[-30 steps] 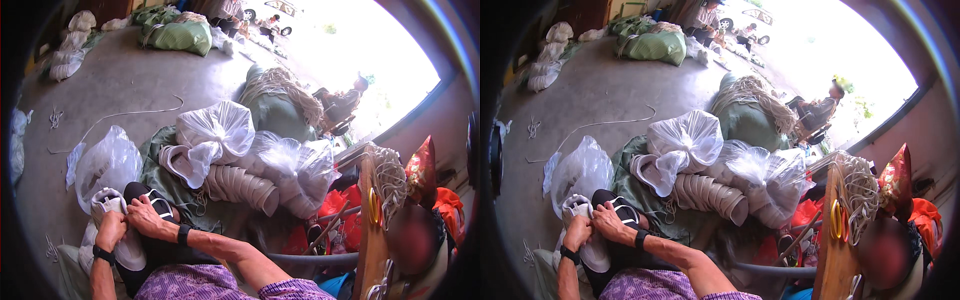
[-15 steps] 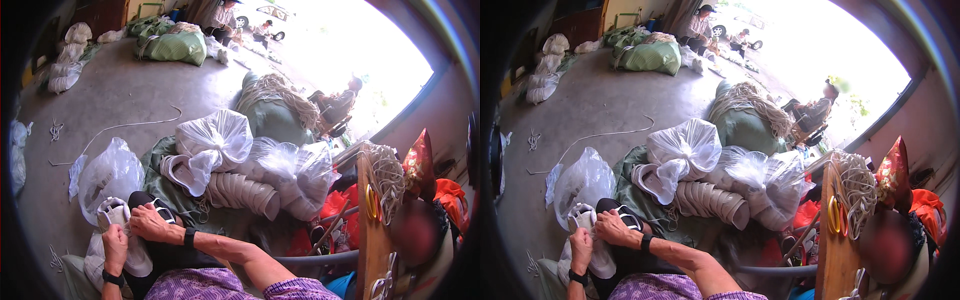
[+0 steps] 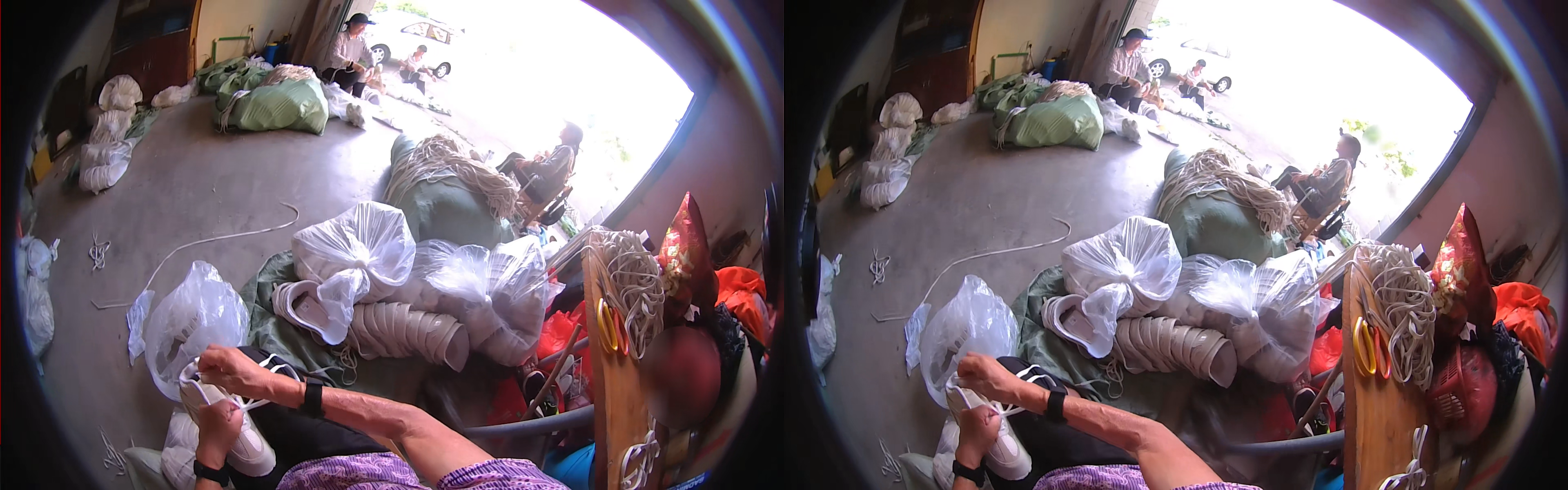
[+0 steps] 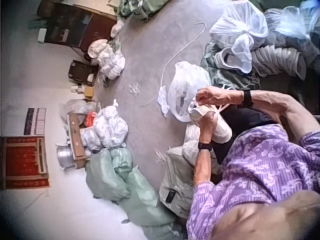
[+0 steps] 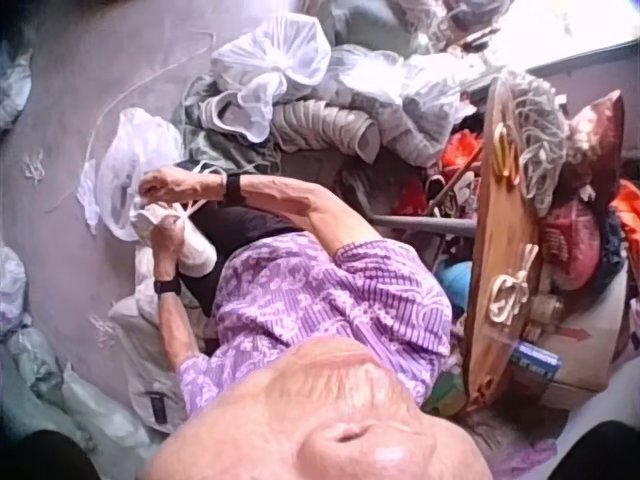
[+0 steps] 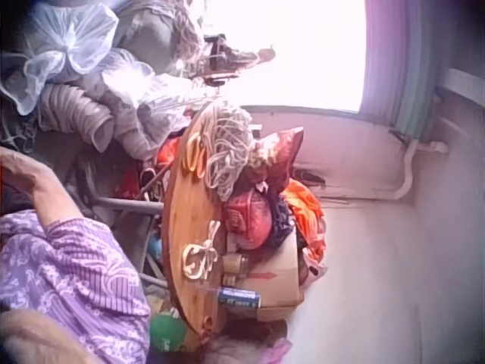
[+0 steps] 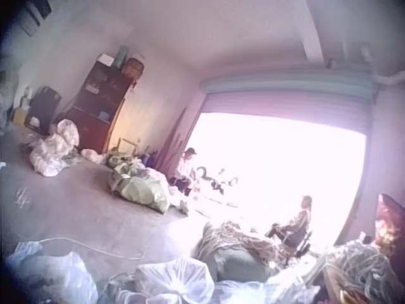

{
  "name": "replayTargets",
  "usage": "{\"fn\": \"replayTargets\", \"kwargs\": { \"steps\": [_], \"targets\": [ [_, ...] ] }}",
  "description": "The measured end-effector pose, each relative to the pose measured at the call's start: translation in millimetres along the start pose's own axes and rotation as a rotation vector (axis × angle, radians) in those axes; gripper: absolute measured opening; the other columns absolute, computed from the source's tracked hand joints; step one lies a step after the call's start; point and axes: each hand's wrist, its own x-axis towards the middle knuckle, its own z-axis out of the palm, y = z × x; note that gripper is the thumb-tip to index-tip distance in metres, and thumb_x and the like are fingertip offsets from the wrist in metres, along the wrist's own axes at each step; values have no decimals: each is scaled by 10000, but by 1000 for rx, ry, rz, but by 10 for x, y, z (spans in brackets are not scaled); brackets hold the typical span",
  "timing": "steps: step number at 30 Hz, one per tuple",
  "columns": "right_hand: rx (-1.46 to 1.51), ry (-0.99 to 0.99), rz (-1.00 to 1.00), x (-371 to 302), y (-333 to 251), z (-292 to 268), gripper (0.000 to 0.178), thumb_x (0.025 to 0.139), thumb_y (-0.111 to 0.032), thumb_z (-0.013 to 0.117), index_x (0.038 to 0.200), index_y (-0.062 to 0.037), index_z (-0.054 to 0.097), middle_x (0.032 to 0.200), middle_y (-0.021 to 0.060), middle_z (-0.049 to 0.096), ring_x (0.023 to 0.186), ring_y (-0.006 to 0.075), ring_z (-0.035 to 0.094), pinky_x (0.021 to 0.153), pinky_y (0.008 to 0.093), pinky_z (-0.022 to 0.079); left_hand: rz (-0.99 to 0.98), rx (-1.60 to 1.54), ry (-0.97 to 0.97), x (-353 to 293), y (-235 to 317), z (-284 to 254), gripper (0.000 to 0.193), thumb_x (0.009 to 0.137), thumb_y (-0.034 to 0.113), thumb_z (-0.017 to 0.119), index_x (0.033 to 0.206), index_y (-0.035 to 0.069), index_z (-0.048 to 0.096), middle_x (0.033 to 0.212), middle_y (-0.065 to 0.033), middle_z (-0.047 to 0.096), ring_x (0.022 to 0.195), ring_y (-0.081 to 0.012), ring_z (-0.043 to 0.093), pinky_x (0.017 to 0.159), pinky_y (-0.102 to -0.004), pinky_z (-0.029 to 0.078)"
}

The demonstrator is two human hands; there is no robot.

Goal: Lacing a white sneaker while sitting in a shoe assembly workshop.

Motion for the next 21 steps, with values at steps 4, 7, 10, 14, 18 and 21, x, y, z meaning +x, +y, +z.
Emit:
{"fn": "replayTargets", "kwargs": {
  "steps": [4, 7, 10, 14, 18, 21],
  "targets": [
    [446, -70, 311, -137, 203, 23, 232, 926, -280, 488, 911, -50, 511, 753, -5, 489, 686, 86, 453, 591, 254, 383, -60, -42, 31, 5, -34, 83, 125, 706, 128, 590, 666, 30, 656, 558, -139, 595, 537, -271, 620, 526, -357, 482],
    [668, -95, 353, -156, 170, 59, 255, 954, -342, 437, 903, -99, 497, 733, -21, 496, 647, 44, 433, 553, 204, 350, -74, -44, 90, 5, -19, 57, 112, 701, 108, 593, 676, 16, 652, 552, -129, 598, 510, -232, 618, 513, -328, 481],
    [847, -74, 498, -192, 101, -28, 244, 953, -333, 457, 878, -102, 476, 659, -46, 436, 569, 43, 390, 497, 205, 315, -224, -204, -28, 112, 150, -2, 127, 707, 110, 583, 692, 3, 649, 540, -113, 605, 487, -184, 617, 496, -306, 489],
    [679, -125, 516, -221, 13, -264, 246, 941, -322, 493, 831, -103, 468, 611, -72, 357, 526, 25, 346, 449, 200, 275, -246, -529, -276, 63, -13, 111, 144, 844, 161, 553, 807, 36, 616, 586, 2, 537, 486, -72, 497, 437, -220, 394],
    [439, -59, 536, -195, -260, -1073, 230, 918, -305, 522, 852, -89, 479, 688, -68, 411, 564, 22, 374, 466, 188, 311, -318, -664, -297, 89, 113, 32, 168, 860, 183, 579, 716, 98, 568, 541, 74, 446, 452, -33, 403, 400, -184, 311],
    [235, 161, 607, -159, -681, -2054, 164, 879, -195, 556, 985, -70, 544, 719, -64, 459, 602, 29, 438, 507, 191, 384, -484, -794, -388, 143, 367, -148, 141, 855, 157, 565, 729, 96, 577, 535, 69, 447, 422, -35, 391, 372, -193, 294]
  ]
}}
